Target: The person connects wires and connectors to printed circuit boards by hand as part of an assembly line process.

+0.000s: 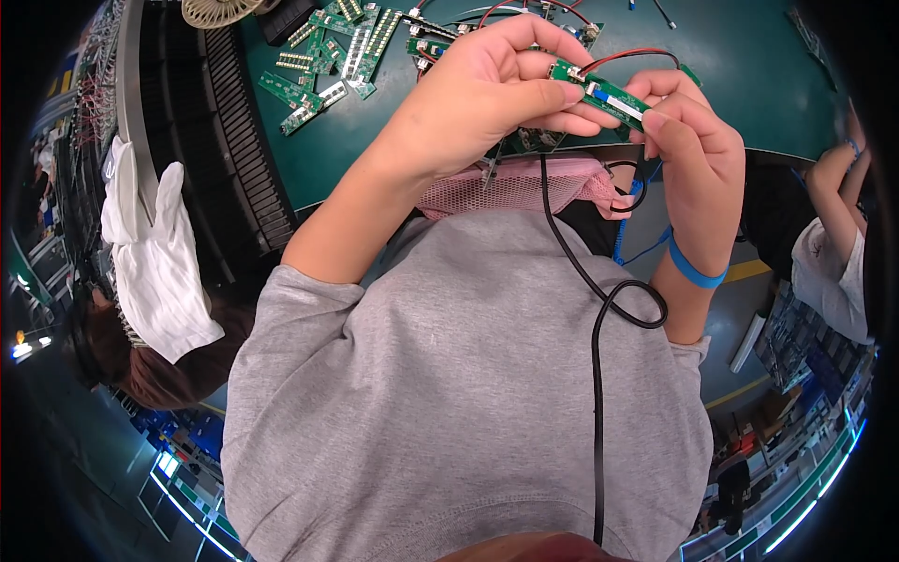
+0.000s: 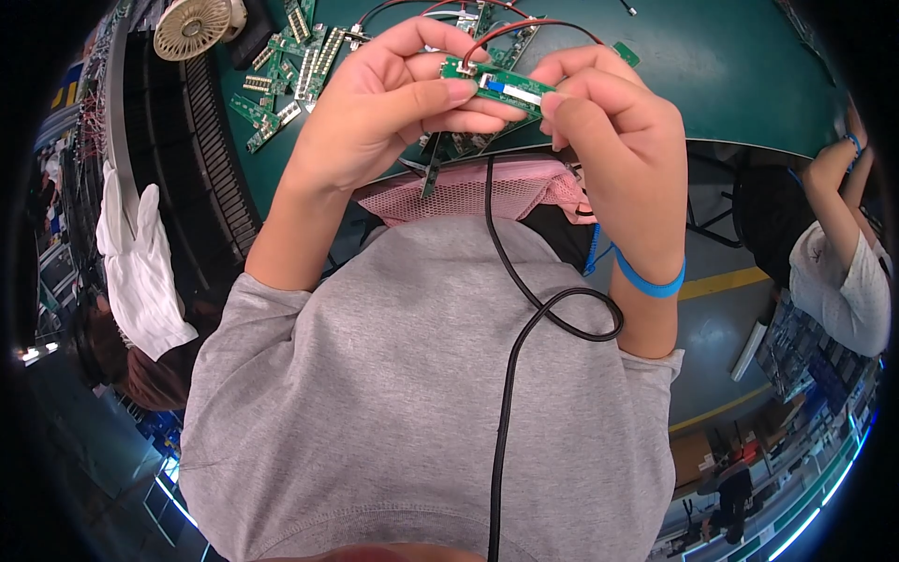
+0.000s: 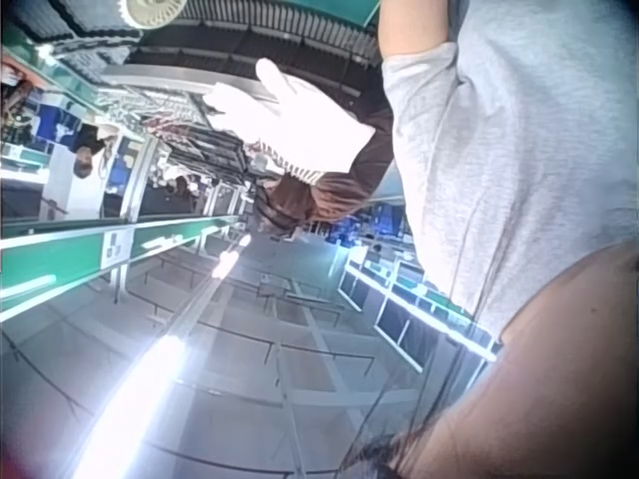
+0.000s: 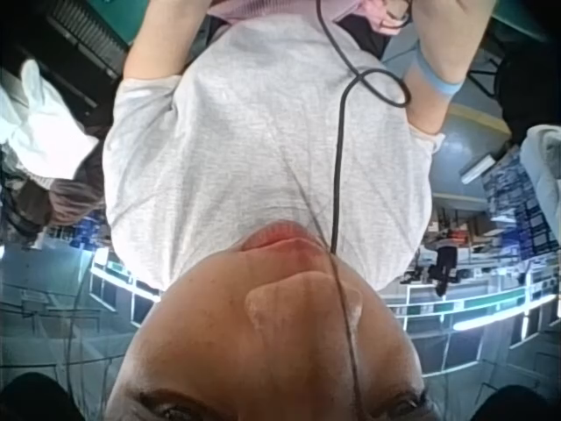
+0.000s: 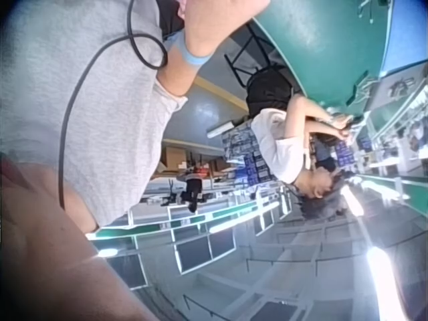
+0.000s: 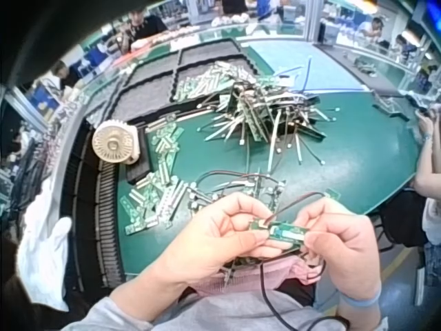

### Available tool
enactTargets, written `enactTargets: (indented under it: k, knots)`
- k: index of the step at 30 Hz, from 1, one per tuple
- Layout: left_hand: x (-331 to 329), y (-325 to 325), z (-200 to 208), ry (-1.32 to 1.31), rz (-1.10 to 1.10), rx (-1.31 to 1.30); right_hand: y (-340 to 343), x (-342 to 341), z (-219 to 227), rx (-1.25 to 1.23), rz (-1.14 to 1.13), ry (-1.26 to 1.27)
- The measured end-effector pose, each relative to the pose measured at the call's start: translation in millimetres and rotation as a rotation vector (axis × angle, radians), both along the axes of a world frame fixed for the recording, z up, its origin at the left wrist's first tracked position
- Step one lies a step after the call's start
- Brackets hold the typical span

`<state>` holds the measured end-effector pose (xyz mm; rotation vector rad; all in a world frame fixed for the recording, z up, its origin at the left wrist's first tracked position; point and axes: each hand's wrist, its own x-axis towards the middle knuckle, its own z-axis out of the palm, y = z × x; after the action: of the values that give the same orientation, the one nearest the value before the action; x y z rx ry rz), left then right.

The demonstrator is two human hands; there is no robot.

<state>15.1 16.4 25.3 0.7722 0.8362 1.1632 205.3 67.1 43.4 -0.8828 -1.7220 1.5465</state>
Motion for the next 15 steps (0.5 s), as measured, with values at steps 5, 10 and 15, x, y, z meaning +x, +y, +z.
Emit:
enactTargets:
  k: [5,10,15]
  knots:
    - [-0.3,-1.7,0.4,0.000,0.001,0.001,-2.6,-1.7,0.3,-0.007,-0.018,0.022]
    - [-0.4,-1.2,0.2,0.018,-0.002,0.002,-2.7,-2.2,-0.1,-0.030,-0.033,0.024]
    - [-0.6,-3.0,2.3,0.021,-0.002,0.008,-4.3,-2.4,1.4,-0.027,-0.028,0.032]
